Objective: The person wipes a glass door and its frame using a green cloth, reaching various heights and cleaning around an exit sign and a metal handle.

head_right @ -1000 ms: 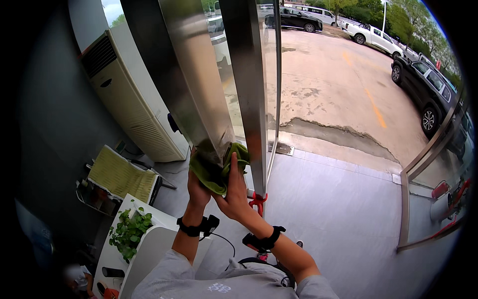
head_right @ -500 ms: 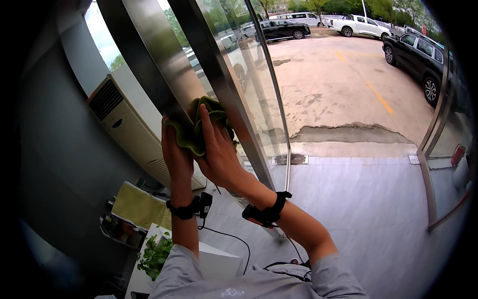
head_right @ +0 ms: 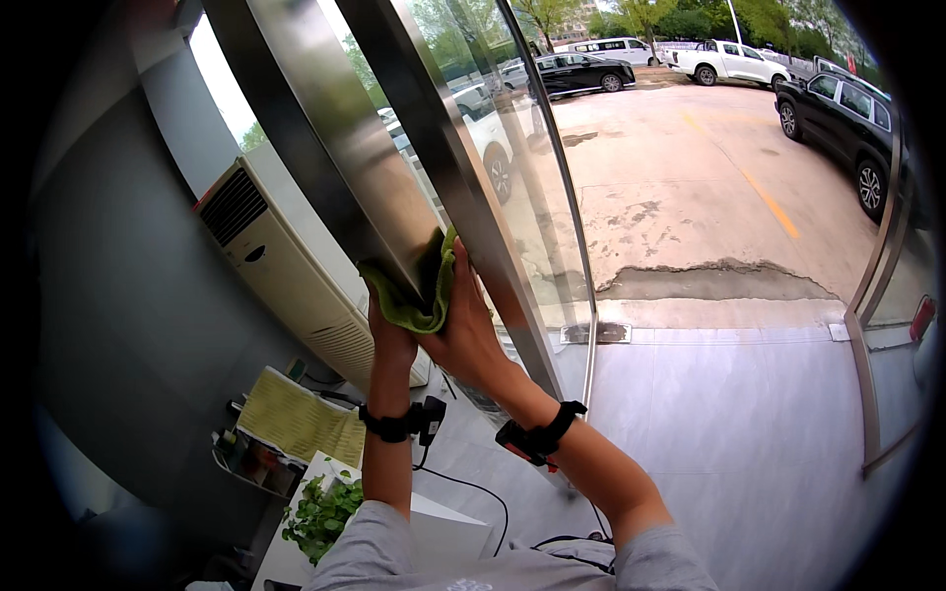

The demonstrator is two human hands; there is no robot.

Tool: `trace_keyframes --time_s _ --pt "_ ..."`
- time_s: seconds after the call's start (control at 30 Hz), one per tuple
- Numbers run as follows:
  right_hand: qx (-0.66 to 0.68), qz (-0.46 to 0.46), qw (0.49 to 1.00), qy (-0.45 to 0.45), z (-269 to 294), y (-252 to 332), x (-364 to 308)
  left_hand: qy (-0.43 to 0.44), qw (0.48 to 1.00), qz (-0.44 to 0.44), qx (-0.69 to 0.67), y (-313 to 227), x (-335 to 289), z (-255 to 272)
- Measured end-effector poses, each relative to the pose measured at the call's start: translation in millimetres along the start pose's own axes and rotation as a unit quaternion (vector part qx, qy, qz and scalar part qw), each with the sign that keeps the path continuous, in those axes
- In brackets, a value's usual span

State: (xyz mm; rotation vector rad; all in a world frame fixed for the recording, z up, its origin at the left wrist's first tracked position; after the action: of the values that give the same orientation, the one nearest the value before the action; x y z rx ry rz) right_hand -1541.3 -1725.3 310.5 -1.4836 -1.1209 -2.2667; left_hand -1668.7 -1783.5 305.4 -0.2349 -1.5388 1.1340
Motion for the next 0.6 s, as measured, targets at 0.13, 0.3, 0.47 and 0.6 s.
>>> trace_keyframes --time_s 0.13,0.3,0.47,0.6 --pt "-0.043 -0.022 0.998 0.034 -3 -9 -17 -0.016 0.998 0.018 0.066 14 -17 -9" --pt "-0.088 0.022 0.995 0.038 7 14 11 -0.030 0.987 -0.012 0.156 -47 19 -11" --pt "-0.076 0.060 0.995 0.005 20 51 73 -0.043 0.987 -0.049 0.145 -109 80 7" --pt "-0.151 0.138 0.977 -0.056 31 78 107 -0.031 0.984 -0.027 0.174 -153 108 5"
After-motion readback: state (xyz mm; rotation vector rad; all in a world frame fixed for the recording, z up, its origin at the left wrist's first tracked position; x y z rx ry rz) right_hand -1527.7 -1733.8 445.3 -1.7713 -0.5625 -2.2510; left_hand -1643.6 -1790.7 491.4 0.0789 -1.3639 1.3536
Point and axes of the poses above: each hand's wrist, its own x-axis towards the middle knuckle, its own z-axis out of the back of the hand, y = z × x, the point moved 10 cm from there along x, towards the middle knuckle, and after that the axes turned 15 degrees about y, right-handed, at the moved point
